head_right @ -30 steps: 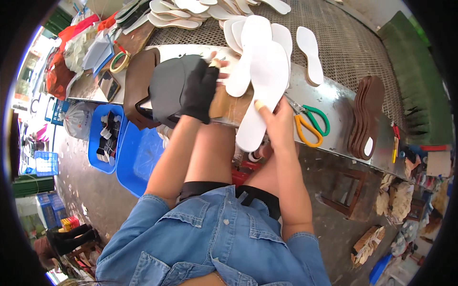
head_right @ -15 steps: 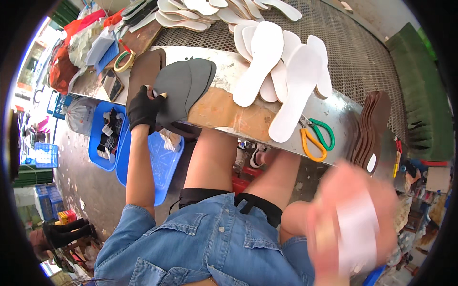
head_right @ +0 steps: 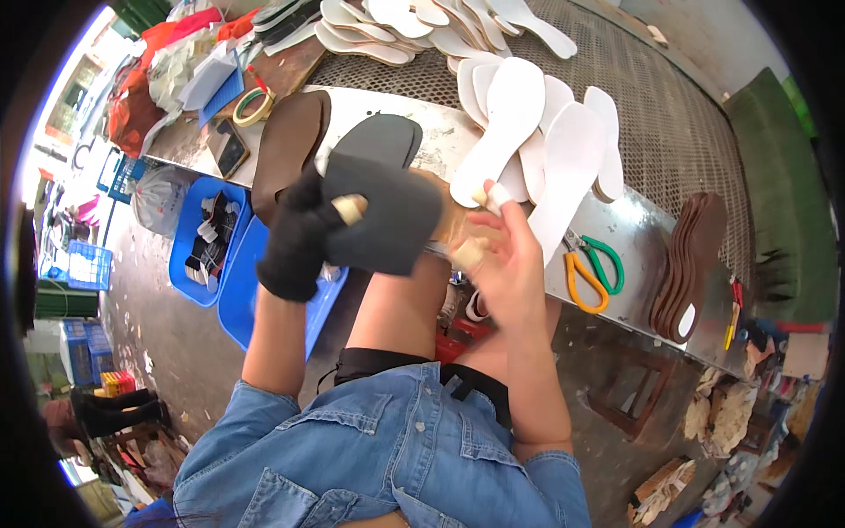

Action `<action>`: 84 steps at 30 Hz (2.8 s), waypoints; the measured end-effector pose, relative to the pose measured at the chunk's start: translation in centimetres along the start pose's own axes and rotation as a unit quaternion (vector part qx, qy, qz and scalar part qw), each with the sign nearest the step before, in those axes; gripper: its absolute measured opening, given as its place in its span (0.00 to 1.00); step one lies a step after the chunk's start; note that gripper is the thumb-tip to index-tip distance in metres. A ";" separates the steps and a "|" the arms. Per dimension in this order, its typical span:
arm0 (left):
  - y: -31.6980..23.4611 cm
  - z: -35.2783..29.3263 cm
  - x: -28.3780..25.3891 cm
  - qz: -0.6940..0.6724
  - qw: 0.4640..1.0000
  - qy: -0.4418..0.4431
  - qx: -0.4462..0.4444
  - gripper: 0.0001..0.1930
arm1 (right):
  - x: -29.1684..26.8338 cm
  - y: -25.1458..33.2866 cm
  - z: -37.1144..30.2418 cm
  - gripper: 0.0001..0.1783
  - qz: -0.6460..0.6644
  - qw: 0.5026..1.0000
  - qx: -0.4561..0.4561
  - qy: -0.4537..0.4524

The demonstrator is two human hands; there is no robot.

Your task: Applying adhesive and assembling shoe components.

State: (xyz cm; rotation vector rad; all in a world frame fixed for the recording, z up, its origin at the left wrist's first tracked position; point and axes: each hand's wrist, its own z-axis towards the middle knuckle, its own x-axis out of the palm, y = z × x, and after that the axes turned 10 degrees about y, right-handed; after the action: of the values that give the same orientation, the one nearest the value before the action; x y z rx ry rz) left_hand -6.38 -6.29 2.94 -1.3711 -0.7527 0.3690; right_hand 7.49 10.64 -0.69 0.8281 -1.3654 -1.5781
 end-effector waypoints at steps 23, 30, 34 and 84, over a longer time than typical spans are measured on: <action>3.1 0.2 6.8 -0.092 0.987 0.131 0.015 0.06 | -0.2 3.1 -2.3 0.08 0.019 0.998 -0.062 -0.018; 2.8 -0.3 6.4 0.012 0.992 0.121 -0.015 0.09 | -2.2 2.0 -1.8 0.10 0.164 0.984 0.062 0.045; 2.6 -0.4 6.2 -0.033 0.990 0.133 -0.037 0.10 | -2.0 1.1 -1.8 0.10 0.250 0.965 0.038 0.064; 6.3 2.2 1.8 0.213 0.974 0.080 0.010 0.22 | -13.0 -4.3 2.0 0.20 -0.173 0.952 0.063 -0.244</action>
State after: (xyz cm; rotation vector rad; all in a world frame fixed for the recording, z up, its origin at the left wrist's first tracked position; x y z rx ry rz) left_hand -5.38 -2.25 -2.59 -1.5219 -0.3154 0.5927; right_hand 10.16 23.38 -5.31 0.8164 -1.7554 -2.0833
